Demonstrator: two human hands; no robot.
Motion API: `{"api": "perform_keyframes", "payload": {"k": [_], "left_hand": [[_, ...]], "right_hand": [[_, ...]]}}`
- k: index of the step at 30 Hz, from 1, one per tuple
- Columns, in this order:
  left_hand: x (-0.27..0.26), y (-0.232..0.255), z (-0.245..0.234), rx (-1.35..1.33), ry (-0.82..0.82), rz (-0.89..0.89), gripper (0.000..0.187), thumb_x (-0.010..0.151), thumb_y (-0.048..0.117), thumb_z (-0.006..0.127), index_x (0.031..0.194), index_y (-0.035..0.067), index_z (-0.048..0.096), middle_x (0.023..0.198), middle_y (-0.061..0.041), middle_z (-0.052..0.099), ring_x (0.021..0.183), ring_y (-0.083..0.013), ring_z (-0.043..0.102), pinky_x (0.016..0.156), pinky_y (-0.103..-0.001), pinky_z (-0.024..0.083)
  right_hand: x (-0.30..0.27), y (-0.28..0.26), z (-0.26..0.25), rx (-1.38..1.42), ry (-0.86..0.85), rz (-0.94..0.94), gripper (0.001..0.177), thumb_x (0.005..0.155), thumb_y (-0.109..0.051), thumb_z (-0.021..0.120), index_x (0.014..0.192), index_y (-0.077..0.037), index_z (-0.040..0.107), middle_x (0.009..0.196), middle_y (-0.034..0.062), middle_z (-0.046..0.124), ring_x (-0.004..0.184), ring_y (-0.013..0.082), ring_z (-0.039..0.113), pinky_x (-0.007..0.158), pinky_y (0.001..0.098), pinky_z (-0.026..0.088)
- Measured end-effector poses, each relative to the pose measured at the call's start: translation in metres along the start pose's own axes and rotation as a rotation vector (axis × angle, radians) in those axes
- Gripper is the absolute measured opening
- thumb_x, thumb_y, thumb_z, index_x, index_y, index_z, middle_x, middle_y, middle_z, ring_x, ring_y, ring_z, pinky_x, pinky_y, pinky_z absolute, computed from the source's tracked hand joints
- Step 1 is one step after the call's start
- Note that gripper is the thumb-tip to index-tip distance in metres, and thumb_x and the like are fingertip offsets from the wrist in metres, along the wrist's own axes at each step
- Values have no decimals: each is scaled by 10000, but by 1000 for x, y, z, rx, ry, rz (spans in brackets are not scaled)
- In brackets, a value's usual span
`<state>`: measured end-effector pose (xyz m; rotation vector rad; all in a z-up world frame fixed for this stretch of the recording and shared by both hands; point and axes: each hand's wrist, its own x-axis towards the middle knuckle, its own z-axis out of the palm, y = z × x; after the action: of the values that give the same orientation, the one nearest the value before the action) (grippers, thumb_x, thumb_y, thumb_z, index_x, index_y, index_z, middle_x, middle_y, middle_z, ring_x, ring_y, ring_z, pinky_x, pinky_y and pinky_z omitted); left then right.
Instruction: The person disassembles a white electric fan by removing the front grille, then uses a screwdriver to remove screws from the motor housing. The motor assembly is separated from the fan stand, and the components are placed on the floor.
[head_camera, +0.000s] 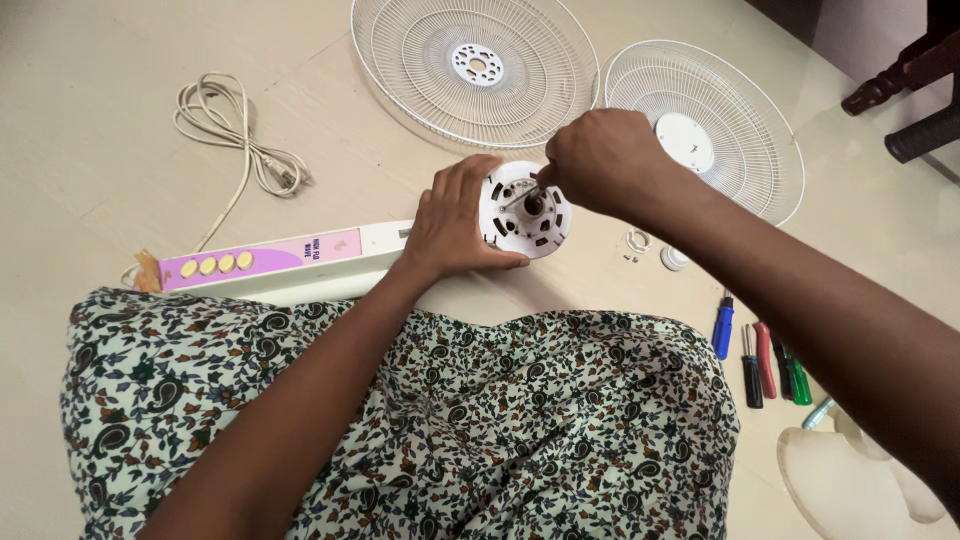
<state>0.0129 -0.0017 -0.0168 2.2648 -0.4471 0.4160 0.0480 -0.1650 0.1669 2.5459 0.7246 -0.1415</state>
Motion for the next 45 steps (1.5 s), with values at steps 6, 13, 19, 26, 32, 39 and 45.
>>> {"api": "perform_keyframes", "payload": {"k": [6, 13, 19, 26, 32, 39, 45], "left_hand": [[-7, -1, -1, 73, 110, 131, 874, 544, 666, 924, 1172, 127, 642, 1444, -69, 450, 1404, -314, 358, 1107, -574, 337], [-6, -1, -3, 92, 156, 153, 741, 552, 634, 923, 1091, 169, 719, 1370, -36, 521, 1345, -300, 429, 1069, -566, 363], [-6, -2, -6, 36, 163, 150, 739, 589, 602, 926, 1121, 149, 688, 1335, -30, 580, 1285, -277, 514, 1039, -516, 414], [-1, 1, -11, -32, 198, 202, 738, 580, 541, 953, 1104, 105, 673, 1318, -80, 590, 1244, -326, 531, 1027, -479, 463], [-1, -1, -10, -32, 197, 240, 690, 626, 506, 947, 1091, 78, 669, 1295, -87, 612, 1228, -321, 539, 1071, -454, 454], [4, -5, -7, -116, 176, 214, 710, 559, 436, 974, 1079, 91, 635, 1270, -83, 622, 1248, -318, 531, 1098, -462, 406], [5, -4, -4, -176, 84, 137, 668, 565, 440, 965, 1066, 127, 654, 1311, -79, 611, 1312, -352, 450, 1092, -478, 389]], "right_hand": [[-2, -1, 2, 11, 40, 5, 408, 943, -518, 673, 845, -138, 781, 756, 110, 732, 747, 319, 716, 623, 460, 563], [-70, -4, 16, 322, 262, 225, 352, 941, -458, 665, 995, -125, 764, 804, 128, 737, 748, 333, 709, 650, 489, 542], [-87, -63, 74, 840, 134, 624, 343, 971, -435, 615, 1030, -122, 742, 787, 107, 753, 745, 285, 723, 719, 443, 534], [-78, -82, 75, 925, 205, 731, 363, 952, -448, 629, 996, -108, 750, 792, 101, 746, 741, 289, 714, 706, 431, 525], [-73, -90, 92, 1025, 209, 803, 359, 963, -434, 635, 965, -92, 744, 750, 100, 739, 685, 256, 705, 677, 397, 520], [-62, -112, 131, 1472, 371, 801, 333, 975, -382, 630, 892, -69, 707, 656, 9, 650, 570, 85, 533, 545, 282, 427], [-56, -110, 144, 1601, 393, 806, 321, 984, -369, 622, 887, -74, 704, 668, -18, 611, 564, 67, 447, 536, 270, 362]]}}
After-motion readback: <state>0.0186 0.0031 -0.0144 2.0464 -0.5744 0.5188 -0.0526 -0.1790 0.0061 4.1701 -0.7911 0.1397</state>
